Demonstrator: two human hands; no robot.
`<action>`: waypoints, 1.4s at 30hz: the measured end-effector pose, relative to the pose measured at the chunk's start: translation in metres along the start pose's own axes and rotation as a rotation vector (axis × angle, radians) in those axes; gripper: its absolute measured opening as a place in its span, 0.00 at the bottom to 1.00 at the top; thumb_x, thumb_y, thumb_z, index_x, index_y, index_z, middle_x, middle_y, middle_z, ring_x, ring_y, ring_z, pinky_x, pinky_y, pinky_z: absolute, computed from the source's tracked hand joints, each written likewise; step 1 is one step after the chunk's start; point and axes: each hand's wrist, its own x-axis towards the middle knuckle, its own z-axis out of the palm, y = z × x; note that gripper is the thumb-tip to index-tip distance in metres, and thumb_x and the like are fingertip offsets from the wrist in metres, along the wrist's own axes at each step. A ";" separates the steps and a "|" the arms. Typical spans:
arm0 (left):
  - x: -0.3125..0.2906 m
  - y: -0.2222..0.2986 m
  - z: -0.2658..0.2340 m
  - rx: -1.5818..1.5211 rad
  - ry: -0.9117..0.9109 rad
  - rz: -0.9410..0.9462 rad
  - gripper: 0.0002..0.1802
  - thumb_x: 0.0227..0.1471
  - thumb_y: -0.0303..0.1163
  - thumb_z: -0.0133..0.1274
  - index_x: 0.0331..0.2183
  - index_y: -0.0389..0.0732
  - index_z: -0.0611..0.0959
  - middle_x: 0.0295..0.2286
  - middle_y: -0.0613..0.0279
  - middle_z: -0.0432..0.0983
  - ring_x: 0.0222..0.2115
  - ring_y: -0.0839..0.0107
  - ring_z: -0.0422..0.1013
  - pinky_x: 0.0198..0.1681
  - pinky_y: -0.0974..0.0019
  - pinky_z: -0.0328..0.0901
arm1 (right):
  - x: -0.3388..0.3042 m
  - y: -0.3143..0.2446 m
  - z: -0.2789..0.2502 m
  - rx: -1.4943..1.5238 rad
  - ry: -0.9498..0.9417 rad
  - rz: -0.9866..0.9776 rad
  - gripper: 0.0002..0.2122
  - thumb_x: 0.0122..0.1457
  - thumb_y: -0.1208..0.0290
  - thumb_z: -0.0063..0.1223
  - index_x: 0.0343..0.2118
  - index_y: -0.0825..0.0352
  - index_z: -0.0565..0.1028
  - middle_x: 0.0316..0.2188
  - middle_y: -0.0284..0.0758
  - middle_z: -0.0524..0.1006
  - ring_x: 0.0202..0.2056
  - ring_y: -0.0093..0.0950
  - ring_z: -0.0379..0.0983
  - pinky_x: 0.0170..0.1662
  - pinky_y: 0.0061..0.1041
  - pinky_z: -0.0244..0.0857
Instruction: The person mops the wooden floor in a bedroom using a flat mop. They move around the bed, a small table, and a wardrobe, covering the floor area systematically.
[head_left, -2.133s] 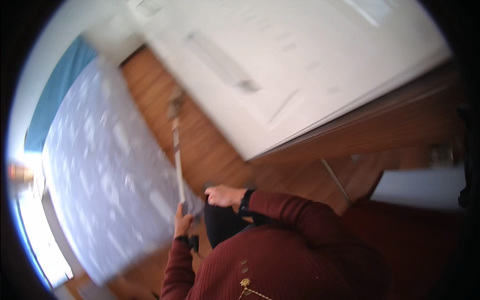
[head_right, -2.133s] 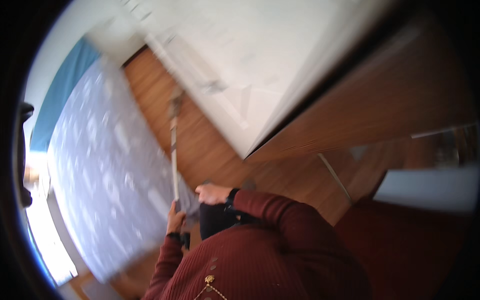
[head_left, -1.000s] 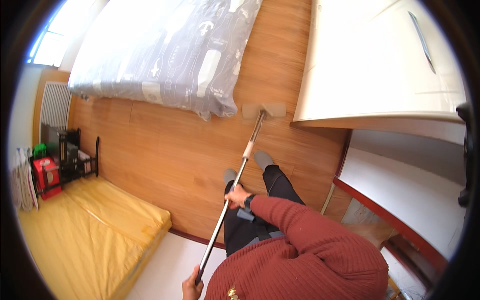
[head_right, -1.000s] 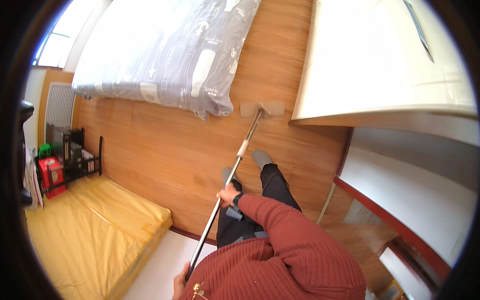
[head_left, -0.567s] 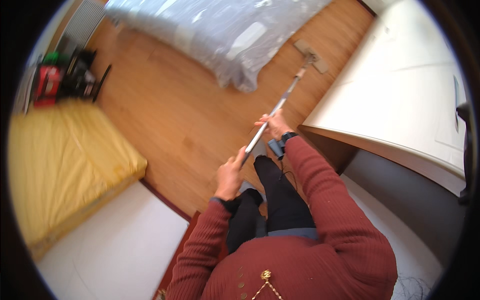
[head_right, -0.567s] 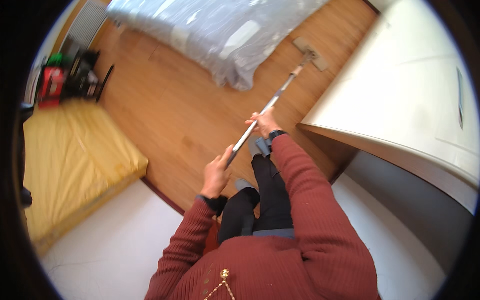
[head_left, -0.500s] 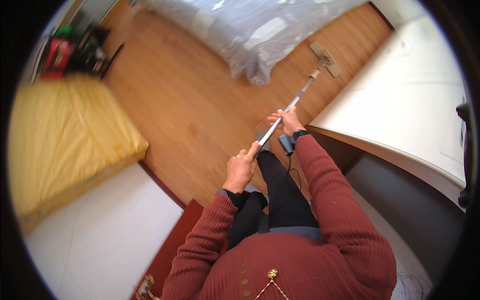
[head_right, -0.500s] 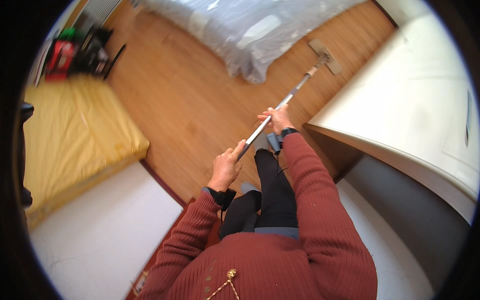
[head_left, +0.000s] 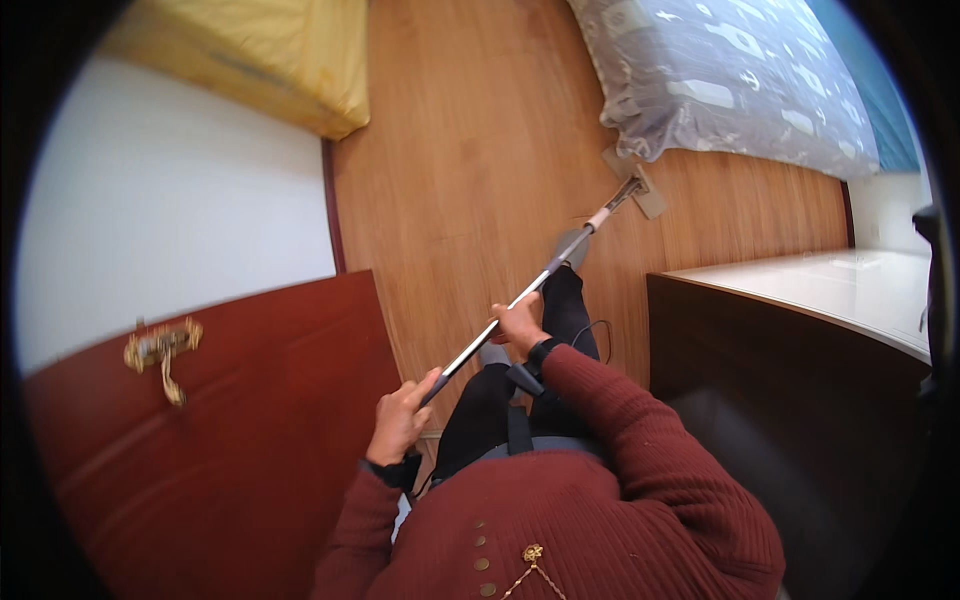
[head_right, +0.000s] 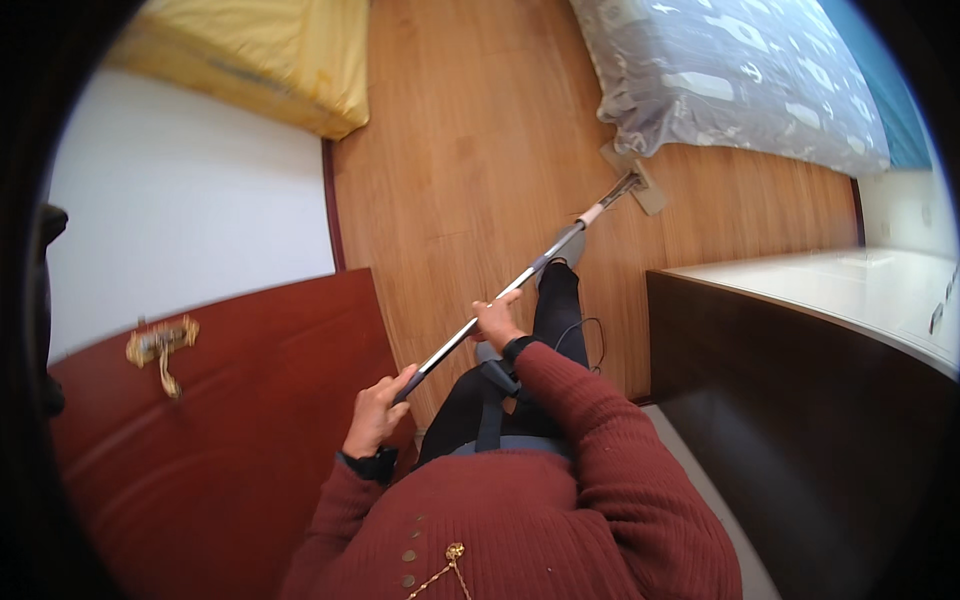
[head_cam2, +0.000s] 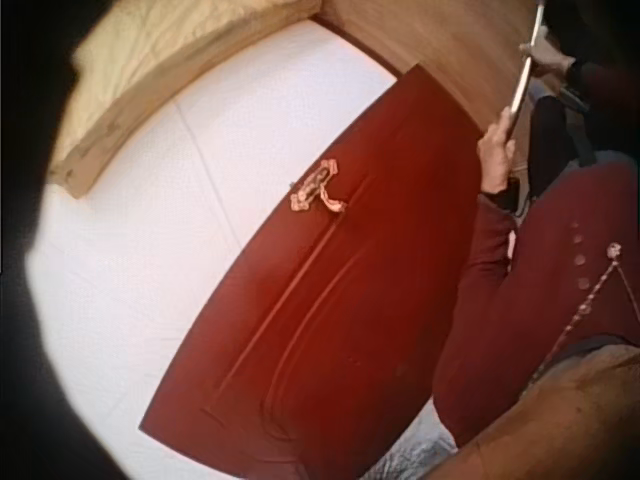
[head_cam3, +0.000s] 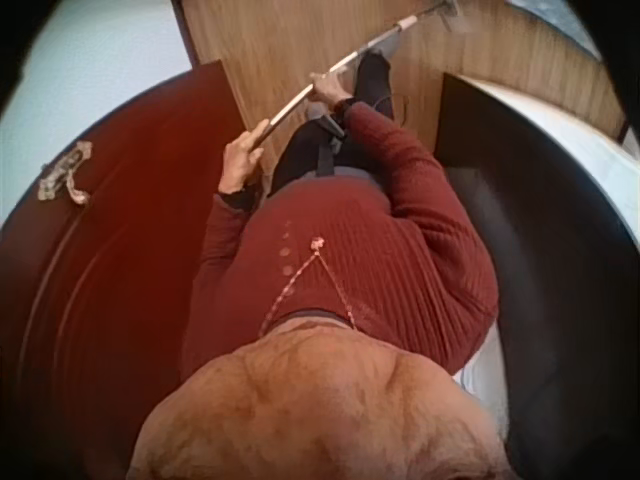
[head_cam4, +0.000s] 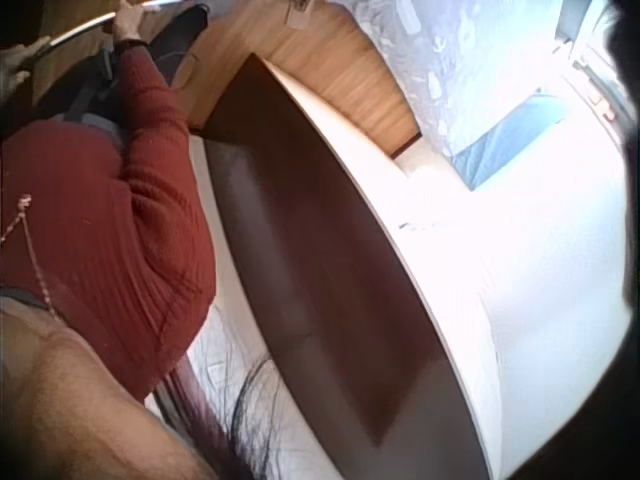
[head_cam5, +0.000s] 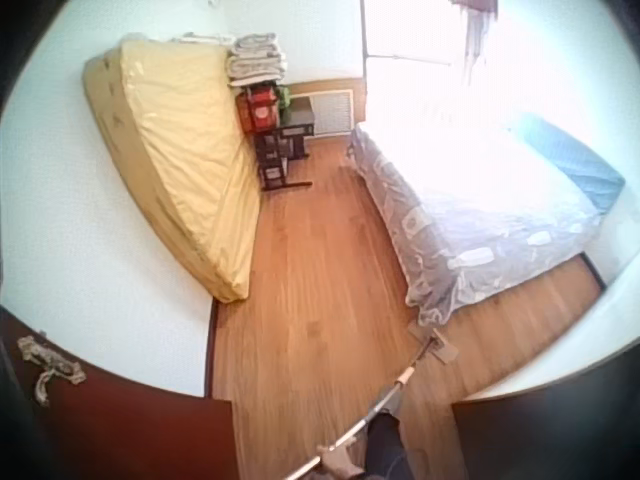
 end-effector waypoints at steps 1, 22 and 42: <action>-0.032 -0.011 -0.008 -0.009 0.034 -0.050 0.36 0.43 0.23 0.56 0.57 0.53 0.77 0.26 0.51 0.71 0.27 0.51 0.73 0.33 0.51 0.67 | -0.009 0.015 0.029 -0.010 -0.056 0.033 0.35 0.66 0.68 0.45 0.59 0.69 0.30 0.34 0.46 0.77 0.26 0.38 0.78 0.25 0.40 0.76; -0.370 0.070 0.107 -0.575 0.201 -0.867 0.37 0.45 0.20 0.54 0.60 0.36 0.70 0.35 0.38 0.77 0.34 0.49 0.76 0.39 0.61 0.69 | -0.164 0.244 0.150 -2.215 -1.096 -0.758 0.32 0.60 0.50 0.57 0.62 0.64 0.64 0.42 0.45 0.81 0.36 0.39 0.83 0.46 0.72 0.60; -0.260 0.058 0.130 -0.590 0.321 -0.505 0.38 0.48 0.22 0.53 0.62 0.37 0.68 0.41 0.38 0.77 0.43 0.57 0.78 0.44 0.65 0.69 | -0.062 0.130 0.091 -0.373 -0.386 -0.034 0.02 0.57 0.80 0.53 0.30 0.71 0.72 0.20 0.38 0.75 0.19 0.33 0.76 0.20 0.35 0.74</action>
